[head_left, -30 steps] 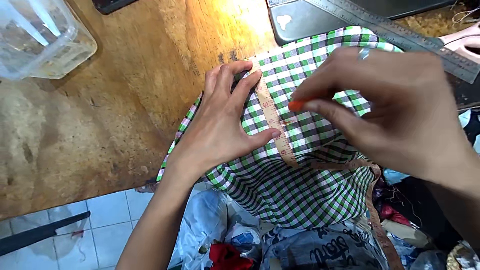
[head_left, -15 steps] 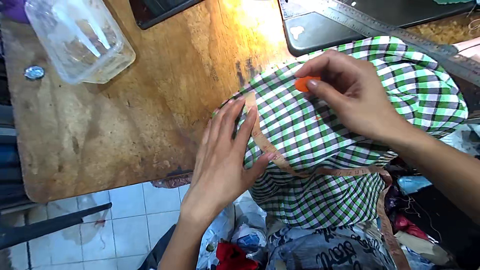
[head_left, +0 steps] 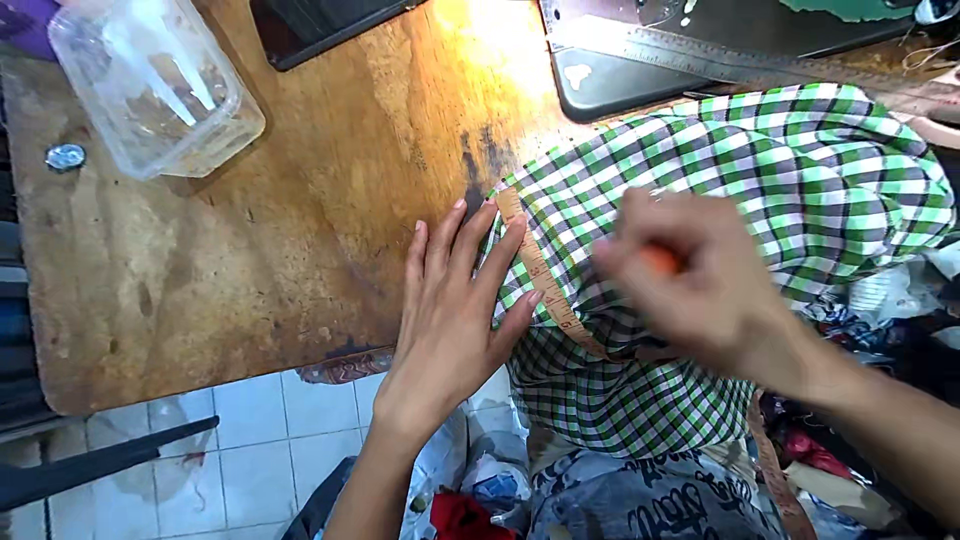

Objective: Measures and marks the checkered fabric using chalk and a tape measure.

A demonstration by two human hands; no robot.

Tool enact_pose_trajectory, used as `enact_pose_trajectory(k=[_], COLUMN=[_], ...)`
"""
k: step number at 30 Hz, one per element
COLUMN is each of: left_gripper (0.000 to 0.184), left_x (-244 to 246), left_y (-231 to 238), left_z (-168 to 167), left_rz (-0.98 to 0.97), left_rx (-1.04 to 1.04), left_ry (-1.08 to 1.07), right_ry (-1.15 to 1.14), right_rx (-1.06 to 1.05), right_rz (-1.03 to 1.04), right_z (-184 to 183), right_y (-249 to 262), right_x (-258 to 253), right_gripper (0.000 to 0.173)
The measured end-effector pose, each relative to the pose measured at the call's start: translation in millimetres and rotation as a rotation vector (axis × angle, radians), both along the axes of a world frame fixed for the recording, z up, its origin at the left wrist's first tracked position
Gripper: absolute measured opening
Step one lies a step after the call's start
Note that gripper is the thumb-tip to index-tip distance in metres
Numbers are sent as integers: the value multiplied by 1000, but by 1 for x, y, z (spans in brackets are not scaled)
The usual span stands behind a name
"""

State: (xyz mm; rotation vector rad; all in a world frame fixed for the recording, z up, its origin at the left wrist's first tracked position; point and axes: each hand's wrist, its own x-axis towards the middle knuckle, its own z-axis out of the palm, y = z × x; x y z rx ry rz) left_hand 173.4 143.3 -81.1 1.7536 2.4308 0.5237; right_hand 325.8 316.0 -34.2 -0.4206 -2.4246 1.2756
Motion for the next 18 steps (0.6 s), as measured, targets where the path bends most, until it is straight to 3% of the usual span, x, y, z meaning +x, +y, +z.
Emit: enact_pose_trajectory(k=[1,3,5,7,9,12,15,18], left_gripper=[62,55,40,27,25,46,69,40], left_x=[1,4,11,24,46,88,105,90], left_y=[-1,-2,-5,-14,-30,-44,-34,-24], left_z=[-1,-7,-21,-39,-62,-111,-146,-162], left_rz=[6,45,161,307,449,665,832,912], left_rx=[4,81,363,678,812,822,660,680], left_ry=[-7,-5,61,177,172,-179,-478,-576], right_ry=[-85,-216,-287,-291,-281,-262,-256,-216], right_rx=[220,442,553,610,633,640,645,669], right_rz=[-1,22,16,6,12,31,30,41], right_z=[-3,-14,-26,-32,-33,-34,-36,-39], right_y=[-12,-23,-25,-23,-23,-21,-20,-16], right_x=[-6,-20,-34,-41,-42,-42,-42,-40], right_gripper=[28,37,51,48,43,38,37,36])
